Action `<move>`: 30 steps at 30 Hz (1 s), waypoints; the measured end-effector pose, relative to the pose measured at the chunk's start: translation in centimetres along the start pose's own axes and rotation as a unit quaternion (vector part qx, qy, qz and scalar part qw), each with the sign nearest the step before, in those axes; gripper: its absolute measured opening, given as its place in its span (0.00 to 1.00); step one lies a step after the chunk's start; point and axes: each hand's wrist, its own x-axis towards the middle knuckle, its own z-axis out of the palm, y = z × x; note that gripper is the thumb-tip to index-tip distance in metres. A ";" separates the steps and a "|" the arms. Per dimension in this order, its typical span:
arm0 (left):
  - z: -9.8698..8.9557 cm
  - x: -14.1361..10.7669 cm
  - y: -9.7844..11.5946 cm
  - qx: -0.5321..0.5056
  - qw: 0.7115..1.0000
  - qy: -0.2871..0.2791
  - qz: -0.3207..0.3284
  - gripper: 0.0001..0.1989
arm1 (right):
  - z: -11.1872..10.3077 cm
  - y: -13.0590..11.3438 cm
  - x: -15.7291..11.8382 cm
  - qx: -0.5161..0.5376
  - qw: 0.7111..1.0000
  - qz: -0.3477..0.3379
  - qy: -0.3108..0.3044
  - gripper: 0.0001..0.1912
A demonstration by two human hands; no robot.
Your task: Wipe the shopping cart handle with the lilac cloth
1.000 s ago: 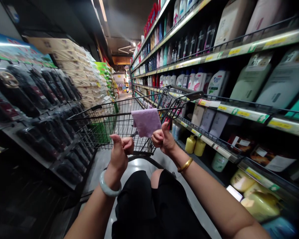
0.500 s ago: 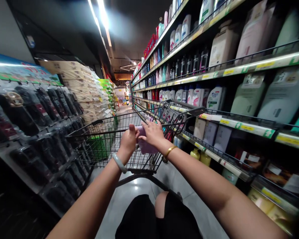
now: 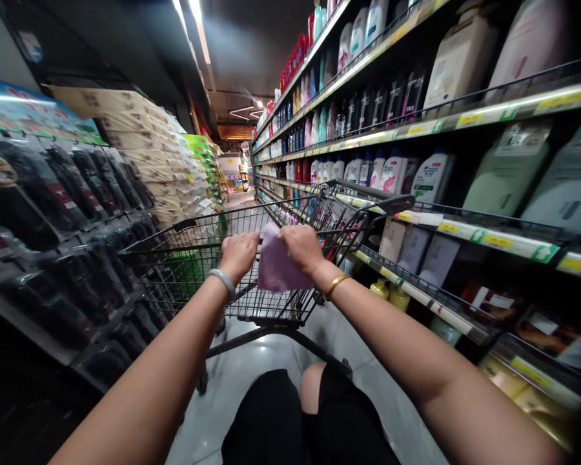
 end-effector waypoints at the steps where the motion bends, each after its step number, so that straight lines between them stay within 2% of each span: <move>1: 0.1 -0.1 -0.1 0.011 1.000 -0.001 0.001 0.28 | 0.4 -0.3 0.0 0.017 0.999 -0.039 0.003 0.19; 2: 0.1 -0.1 -0.2 0.021 1.000 -0.002 0.004 0.28 | 0.5 -0.5 0.1 0.031 0.998 -0.050 0.014 0.18; 4: 0.1 -0.3 -0.3 0.039 0.999 -0.005 0.015 0.27 | 0.2 -0.4 0.6 0.035 0.999 -0.004 0.037 0.18; 6: 0.0 -0.5 -0.3 0.054 0.998 -0.004 0.023 0.27 | -0.7 0.0 1.1 0.005 0.999 0.037 0.036 0.18; 9: 0.0 -0.8 -0.2 0.070 0.997 0.002 0.023 0.28 | -1.8 0.5 1.3 -0.071 0.996 0.043 0.022 0.19; 11: 0.0 -0.8 -0.1 0.080 0.997 0.000 0.022 0.28 | -2.2 0.9 1.0 -0.116 0.993 -0.002 0.012 0.20; 15: -0.2 -0.8 0.2 0.096 0.995 -0.017 0.018 0.26 | -3.2 2.9 0.4 -0.163 0.974 -0.152 -0.050 0.22; 16: -0.3 -0.8 0.3 0.096 0.995 -0.020 0.015 0.26 | -3.6 3.6 0.5 -0.161 0.972 -0.156 -0.068 0.20; 18: -0.6 -0.9 0.6 0.094 0.995 -0.026 0.009 0.25 | -4.1 4.6 0.6 -0.146 0.979 -0.117 -0.080 0.18; 20: -0.9 -0.9 0.9 0.093 0.995 -0.031 0.004 0.24 | -4.0 4.7 0.2 -0.137 0.988 -0.057 -0.039 0.17; 22: -1.2 -1.0 1.3 0.093 0.995 -0.036 0.001 0.24 | -3.1 4.0 -0.7 -0.144 0.989 -0.040 0.011 0.13; 26: -1.5 -1.3 1.7 0.095 0.995 -0.037 -0.001 0.24 | -1.8 3.2 -2.5 -0.146 0.972 -0.184 0.011 0.11; 27: -1.6 -1.5 1.8 0.095 0.995 -0.036 -0.004 0.24 | -1.9 3.6 -2.7 -0.144 0.971 -0.192 0.016 0.11; 28: -1.6 -1.6 1.9 0.095 0.995 -0.036 -0.007 0.24 | -2.1 4.1 -2.8 -0.147 0.974 -0.169 0.032 0.11; 30: -1.6 -1.8 2.2 0.094 0.995 -0.035 -0.013 0.24 | -2.7 5.3 -2.8 -0.161 0.981 -0.061 0.087 0.10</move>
